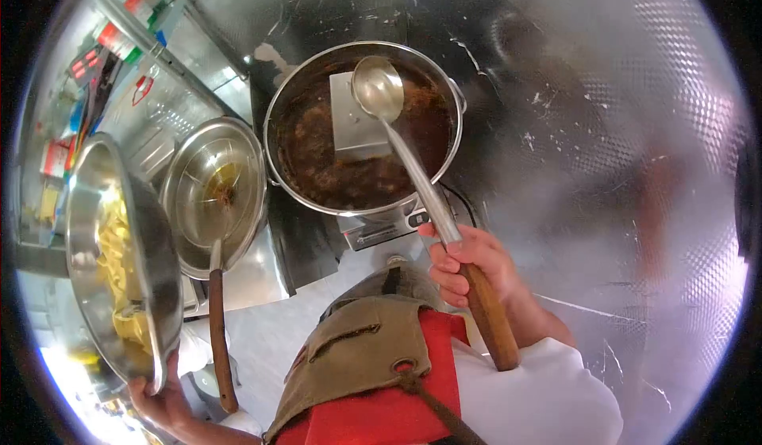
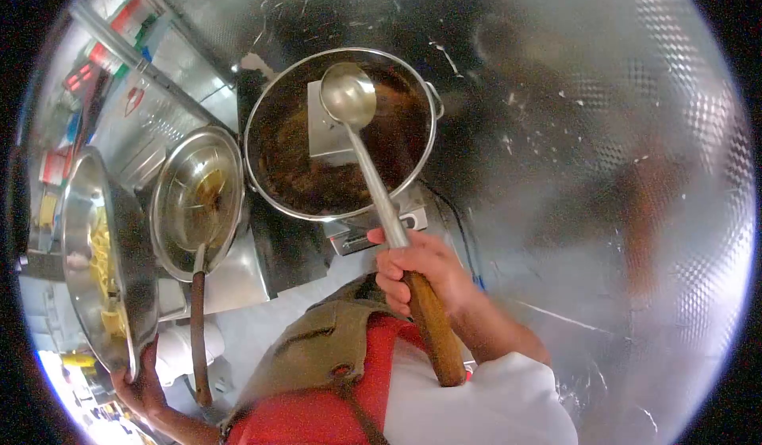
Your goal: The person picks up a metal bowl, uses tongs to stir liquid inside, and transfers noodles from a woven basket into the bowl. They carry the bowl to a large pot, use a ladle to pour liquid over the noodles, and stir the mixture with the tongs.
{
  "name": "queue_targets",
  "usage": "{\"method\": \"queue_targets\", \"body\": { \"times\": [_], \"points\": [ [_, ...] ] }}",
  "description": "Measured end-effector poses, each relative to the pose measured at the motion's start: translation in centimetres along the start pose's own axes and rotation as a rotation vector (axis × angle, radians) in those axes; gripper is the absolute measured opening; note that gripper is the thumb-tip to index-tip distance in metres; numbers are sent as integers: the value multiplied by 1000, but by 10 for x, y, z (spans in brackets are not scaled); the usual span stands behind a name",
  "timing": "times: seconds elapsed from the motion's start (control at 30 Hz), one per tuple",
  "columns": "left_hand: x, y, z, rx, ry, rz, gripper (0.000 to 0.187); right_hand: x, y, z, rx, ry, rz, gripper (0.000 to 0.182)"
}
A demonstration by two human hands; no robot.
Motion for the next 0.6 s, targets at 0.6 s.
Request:
{"method": "queue_targets", "body": {
  "times": [0.6],
  "points": [
    [45, 69, 7, -305, 144, 13, 63, -50, -15, -21, 22, -280, -158, 29]
  ]
}}
Point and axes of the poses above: each hand's wrist, its own z-axis towards the middle knuckle, its own x-axis out of the palm, y = z × x, the point moved 8 cm from there along z, towards the middle knuckle, and after that the axes turned 8 degrees about y, right-handed, at the moved point
